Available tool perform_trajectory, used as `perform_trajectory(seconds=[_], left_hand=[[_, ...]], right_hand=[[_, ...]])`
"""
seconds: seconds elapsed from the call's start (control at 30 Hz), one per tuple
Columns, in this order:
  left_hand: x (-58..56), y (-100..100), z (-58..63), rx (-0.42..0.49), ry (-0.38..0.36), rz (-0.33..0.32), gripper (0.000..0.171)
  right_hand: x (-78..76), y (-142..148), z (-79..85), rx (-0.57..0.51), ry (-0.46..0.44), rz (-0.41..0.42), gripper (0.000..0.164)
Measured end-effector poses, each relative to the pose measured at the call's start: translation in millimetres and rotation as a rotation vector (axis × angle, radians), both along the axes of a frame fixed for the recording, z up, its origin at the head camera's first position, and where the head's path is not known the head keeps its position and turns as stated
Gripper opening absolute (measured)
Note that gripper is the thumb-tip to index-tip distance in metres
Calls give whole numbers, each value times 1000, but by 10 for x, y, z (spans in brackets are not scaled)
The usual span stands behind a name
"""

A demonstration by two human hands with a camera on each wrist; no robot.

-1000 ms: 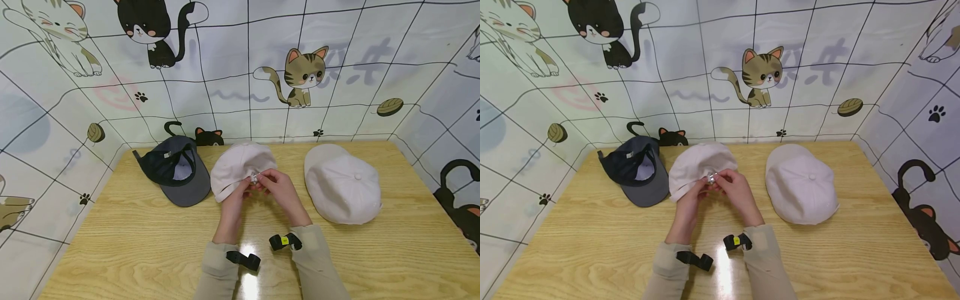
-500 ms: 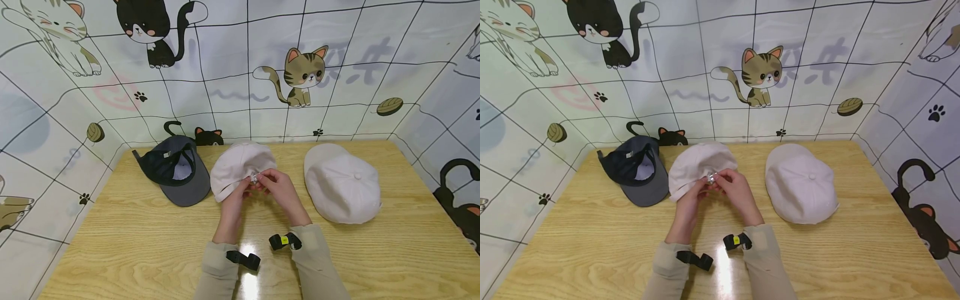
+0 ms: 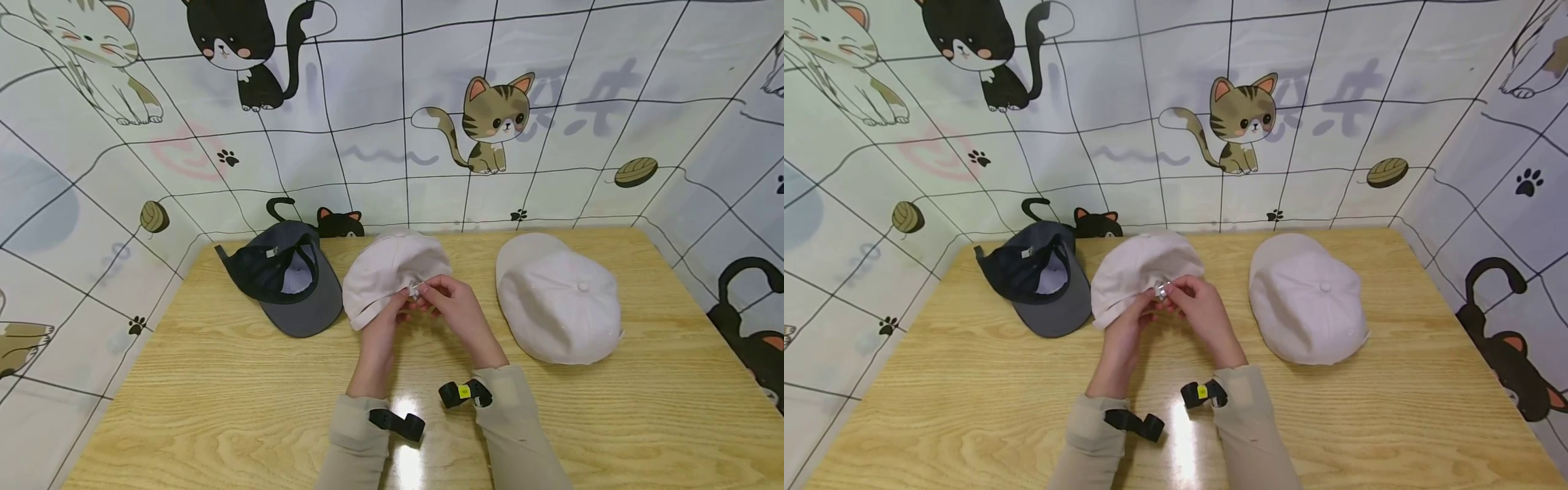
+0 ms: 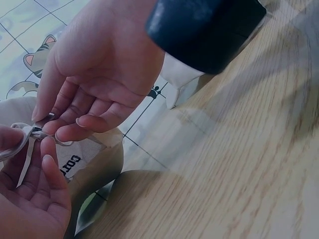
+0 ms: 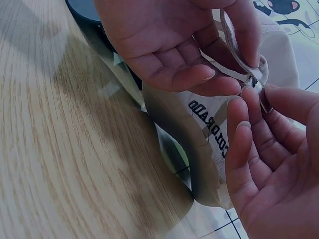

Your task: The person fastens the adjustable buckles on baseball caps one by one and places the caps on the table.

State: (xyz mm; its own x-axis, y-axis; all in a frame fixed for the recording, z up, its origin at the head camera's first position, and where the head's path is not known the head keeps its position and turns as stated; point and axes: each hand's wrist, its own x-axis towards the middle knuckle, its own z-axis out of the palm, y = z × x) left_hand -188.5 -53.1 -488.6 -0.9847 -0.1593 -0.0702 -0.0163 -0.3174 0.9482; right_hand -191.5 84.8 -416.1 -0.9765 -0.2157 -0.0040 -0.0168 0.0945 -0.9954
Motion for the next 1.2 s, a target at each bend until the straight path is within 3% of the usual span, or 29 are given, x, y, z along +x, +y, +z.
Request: perform_trajectory(seconds=[0.43, 0.8, 1.0, 1.2], left_hand=[[-6, -6, -22, -6, -8, 13, 42], [-36, 3, -30, 23, 61, 33, 39], [-70, -9, -64, 43, 95, 49, 38], [-86, -3, -81, 69, 153, 16, 36]], right_hand=[[3, -8, 1, -12, -8, 0, 26], [106, -15, 264, 11, 17, -26, 20], [39, 1, 151, 1, 33, -52, 24], [21, 8, 117, -24, 85, -100, 25]])
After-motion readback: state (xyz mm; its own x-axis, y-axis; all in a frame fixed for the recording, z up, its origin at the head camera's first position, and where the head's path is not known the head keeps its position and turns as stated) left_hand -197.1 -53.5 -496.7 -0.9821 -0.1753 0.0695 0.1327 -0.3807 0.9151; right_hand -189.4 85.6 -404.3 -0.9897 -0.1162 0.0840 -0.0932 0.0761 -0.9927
